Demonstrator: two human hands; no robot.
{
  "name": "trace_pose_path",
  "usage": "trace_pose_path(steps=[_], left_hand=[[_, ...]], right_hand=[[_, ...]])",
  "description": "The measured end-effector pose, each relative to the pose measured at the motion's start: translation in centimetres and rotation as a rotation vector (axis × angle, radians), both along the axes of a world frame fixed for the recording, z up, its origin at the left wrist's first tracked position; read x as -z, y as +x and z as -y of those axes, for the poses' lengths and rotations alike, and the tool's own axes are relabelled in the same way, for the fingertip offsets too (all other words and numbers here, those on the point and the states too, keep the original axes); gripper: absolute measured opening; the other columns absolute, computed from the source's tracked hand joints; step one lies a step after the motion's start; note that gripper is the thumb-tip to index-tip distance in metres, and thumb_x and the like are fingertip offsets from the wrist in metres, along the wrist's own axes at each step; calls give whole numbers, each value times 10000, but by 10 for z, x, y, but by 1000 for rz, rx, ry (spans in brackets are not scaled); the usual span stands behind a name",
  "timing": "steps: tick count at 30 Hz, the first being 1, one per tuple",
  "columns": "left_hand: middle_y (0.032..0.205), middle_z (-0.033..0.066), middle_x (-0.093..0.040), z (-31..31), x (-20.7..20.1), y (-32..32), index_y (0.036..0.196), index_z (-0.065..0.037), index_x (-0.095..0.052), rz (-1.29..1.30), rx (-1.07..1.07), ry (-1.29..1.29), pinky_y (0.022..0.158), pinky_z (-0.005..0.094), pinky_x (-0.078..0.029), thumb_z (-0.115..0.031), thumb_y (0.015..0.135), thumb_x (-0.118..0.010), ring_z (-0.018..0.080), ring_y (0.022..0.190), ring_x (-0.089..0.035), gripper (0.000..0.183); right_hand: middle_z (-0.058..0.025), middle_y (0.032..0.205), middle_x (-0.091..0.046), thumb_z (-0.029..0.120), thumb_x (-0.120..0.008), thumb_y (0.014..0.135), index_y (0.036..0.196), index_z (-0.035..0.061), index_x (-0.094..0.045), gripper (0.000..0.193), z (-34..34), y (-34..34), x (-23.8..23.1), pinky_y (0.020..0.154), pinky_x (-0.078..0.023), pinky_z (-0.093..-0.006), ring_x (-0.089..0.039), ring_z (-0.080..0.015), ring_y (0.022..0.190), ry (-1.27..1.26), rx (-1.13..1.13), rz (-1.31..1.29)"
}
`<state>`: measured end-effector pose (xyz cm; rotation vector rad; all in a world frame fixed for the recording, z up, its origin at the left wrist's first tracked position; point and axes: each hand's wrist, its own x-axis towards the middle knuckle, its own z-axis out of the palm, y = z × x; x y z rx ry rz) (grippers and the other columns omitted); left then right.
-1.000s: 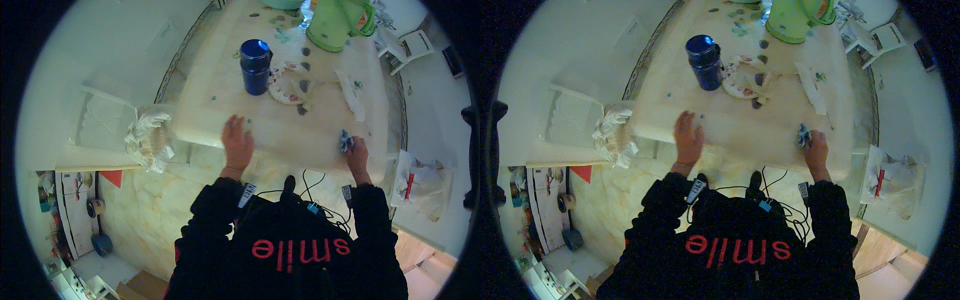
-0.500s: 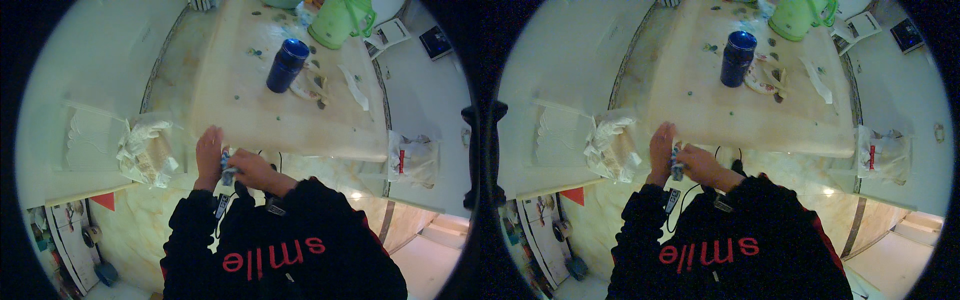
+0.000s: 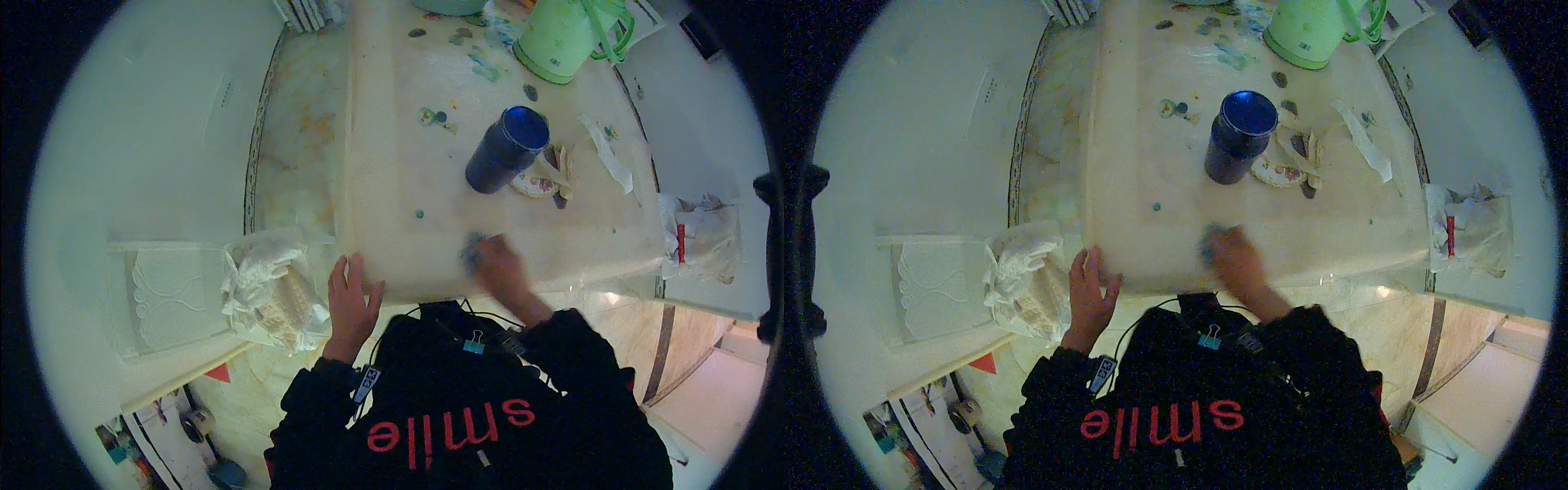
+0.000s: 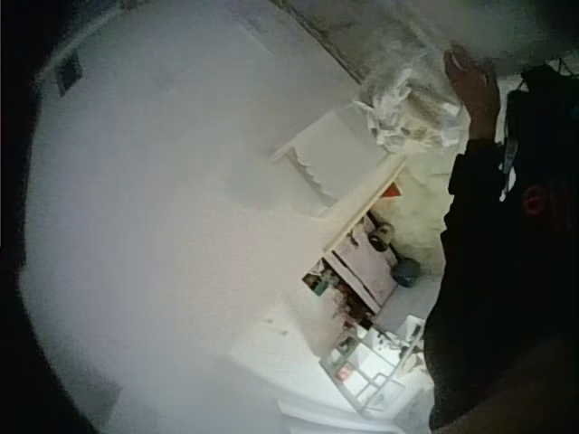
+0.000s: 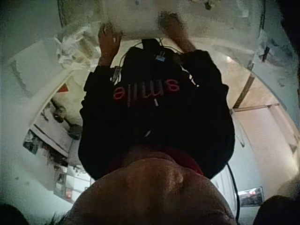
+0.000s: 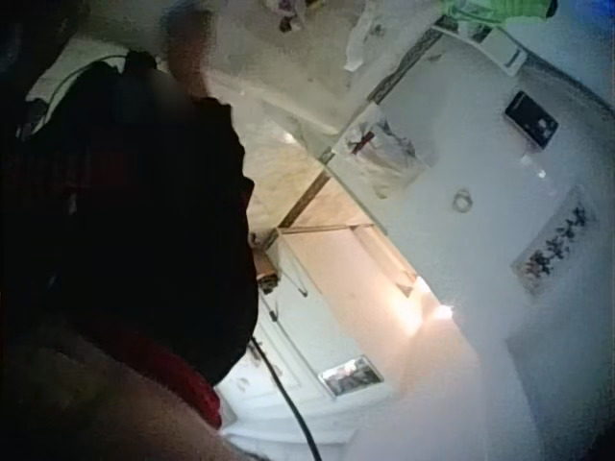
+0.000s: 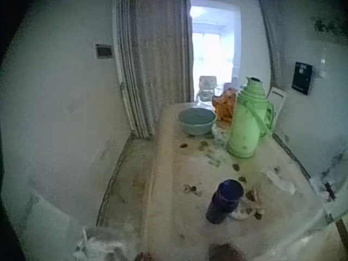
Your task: The person wipes a dining table, a wall-mounted water dispenser, and a green plastic stool with a blue patterned cloth. They move a blue tumbler and a yellow bag on the table while cleaning, then wipe the wall and stool before placing the stool back.
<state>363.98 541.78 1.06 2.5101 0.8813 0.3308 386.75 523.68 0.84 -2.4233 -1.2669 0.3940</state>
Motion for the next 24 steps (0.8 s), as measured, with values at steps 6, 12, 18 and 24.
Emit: trace_pose_path(steps=[6, 12, 18, 24], left_hand=[[1249, 212, -470, -41, -10, -9, 1265, -50, -483, 53, 141, -145, 953, 450, -408, -197, 800, -644, 397, 1125, -470, 514], [1202, 199, -480, -103, -11, -23, 1257, -64, -479, 65, 455, -348, 901, 413, -457, -170, 808, -630, 378, 1077, -513, 485], [1276, 200, -454, -158, -4, -40, 1333, -37, -387, 20, 573, -716, 907, 393, -461, -204, 886, -585, 350, 1090, -529, 517], [1255, 120, -489, -184, -18, -39, 1404, -50, -272, -19, 277, -1491, 823, 307, -505, -192, 942, -531, 200, 1072, -537, 549]], right_hand=[[-143, 995, -571, 78, -648, 730, 1044, 83, -574, 322, -63, -65, -15, 821, -474, -421, -557, -335, 975, 235, -470, -462], [-163, 972, -609, 75, -625, 802, 1047, 40, -576, 252, -19, 10, -30, 749, -490, -429, -580, -371, 906, 143, 555, 108], [-172, 1016, -590, 143, -642, 773, 1053, 78, -589, 293, -137, -92, -13, 815, -476, -447, -556, -366, 935, -19, 369, 81], [-193, 1029, -587, 68, -671, 718, 1092, 69, -567, 388, -215, -174, -26, 837, -472, -449, -561, -400, 968, 317, 157, -461]])
